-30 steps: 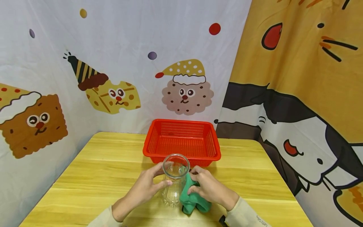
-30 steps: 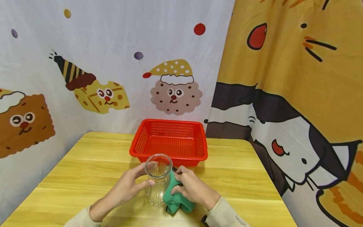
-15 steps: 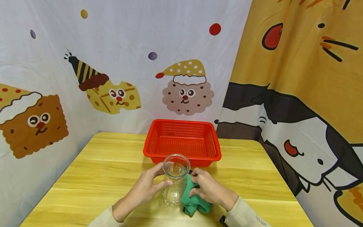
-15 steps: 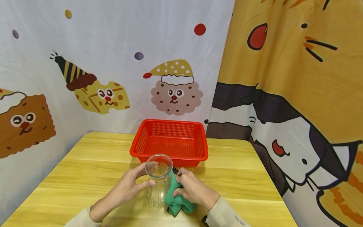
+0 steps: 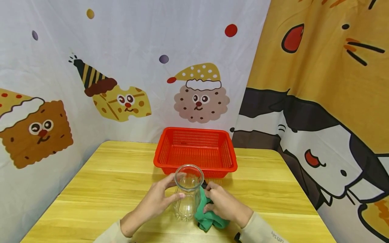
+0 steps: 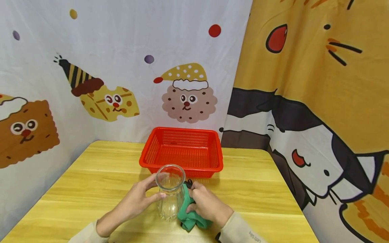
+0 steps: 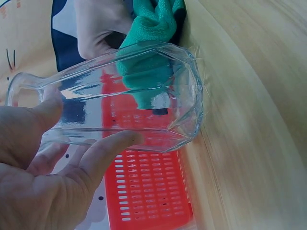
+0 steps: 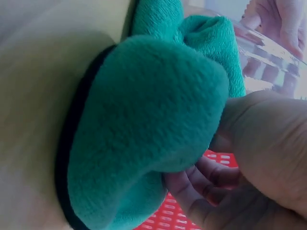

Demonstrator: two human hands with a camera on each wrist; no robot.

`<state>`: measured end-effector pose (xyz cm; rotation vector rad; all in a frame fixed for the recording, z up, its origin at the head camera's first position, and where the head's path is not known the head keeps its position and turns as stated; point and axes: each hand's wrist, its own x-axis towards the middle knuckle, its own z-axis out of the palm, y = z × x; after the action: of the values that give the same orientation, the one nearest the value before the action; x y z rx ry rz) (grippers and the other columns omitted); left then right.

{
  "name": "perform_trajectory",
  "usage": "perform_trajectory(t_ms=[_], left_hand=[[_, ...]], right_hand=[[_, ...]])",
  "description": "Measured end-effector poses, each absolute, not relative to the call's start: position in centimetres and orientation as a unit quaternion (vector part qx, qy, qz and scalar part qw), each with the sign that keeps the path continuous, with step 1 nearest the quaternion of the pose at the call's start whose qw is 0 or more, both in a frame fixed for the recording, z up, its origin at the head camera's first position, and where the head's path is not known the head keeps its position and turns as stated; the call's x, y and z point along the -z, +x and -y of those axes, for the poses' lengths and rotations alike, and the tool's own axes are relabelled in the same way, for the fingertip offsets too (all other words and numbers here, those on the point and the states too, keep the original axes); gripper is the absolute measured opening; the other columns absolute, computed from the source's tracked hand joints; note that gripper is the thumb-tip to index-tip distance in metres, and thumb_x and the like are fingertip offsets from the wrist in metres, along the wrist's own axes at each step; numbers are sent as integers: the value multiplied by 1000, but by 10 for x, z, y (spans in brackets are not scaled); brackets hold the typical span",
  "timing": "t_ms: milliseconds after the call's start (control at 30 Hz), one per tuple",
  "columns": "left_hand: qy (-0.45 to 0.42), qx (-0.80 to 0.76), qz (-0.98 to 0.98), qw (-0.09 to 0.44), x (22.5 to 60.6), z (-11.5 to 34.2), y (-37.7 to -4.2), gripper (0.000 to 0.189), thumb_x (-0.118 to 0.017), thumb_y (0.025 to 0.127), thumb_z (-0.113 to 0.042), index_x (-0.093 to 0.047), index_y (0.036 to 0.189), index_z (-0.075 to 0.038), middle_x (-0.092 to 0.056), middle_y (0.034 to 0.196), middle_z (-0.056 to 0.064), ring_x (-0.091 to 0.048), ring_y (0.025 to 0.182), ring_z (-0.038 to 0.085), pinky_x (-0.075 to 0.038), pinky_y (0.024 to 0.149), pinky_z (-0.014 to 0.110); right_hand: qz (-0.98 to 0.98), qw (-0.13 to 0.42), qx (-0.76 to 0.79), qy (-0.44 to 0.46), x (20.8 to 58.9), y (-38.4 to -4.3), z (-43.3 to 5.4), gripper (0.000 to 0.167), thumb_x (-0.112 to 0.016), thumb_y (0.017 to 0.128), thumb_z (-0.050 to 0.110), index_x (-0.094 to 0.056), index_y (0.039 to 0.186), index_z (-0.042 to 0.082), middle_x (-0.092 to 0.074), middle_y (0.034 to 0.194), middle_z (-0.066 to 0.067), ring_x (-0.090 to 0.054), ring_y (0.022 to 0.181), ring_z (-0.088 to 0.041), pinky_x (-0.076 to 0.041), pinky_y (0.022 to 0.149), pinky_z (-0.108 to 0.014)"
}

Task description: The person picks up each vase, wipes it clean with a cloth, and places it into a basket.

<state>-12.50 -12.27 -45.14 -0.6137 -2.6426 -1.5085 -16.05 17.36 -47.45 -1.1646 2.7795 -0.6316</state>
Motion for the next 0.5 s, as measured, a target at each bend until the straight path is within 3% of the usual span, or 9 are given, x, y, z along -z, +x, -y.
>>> perform_trajectory(t_ms=[167,367,500], left_hand=[[-200,486,851,16,451,123,-125,62,-90,103,-29,-67,160,-20,-81,151,10,-78,141,43,-56,124,73],[-206,483,851,20,451,123,-126,62,-89,103,-30,-66,160,-20,-79,153,10,-77,142,43,-56,124,73],[-209,480,852,22,453,123,-125,62,-88,104,-29,-65,161,-18,-79,154,10,-78,141,41,-57,124,71]], right_hand=[[-904,8,189,-383,477,-158,-173,31,-101,90,26,-84,107,7,-72,116,-6,-71,101,-14,-66,82,-24],[-899,28,231,-371,478,-161,-173,52,-101,91,22,-84,136,2,-80,126,-13,-80,109,-24,-71,89,-28],[-897,48,261,-353,479,-163,-173,57,-103,89,21,-84,140,4,-84,126,-10,-80,112,-18,-69,91,-26]])
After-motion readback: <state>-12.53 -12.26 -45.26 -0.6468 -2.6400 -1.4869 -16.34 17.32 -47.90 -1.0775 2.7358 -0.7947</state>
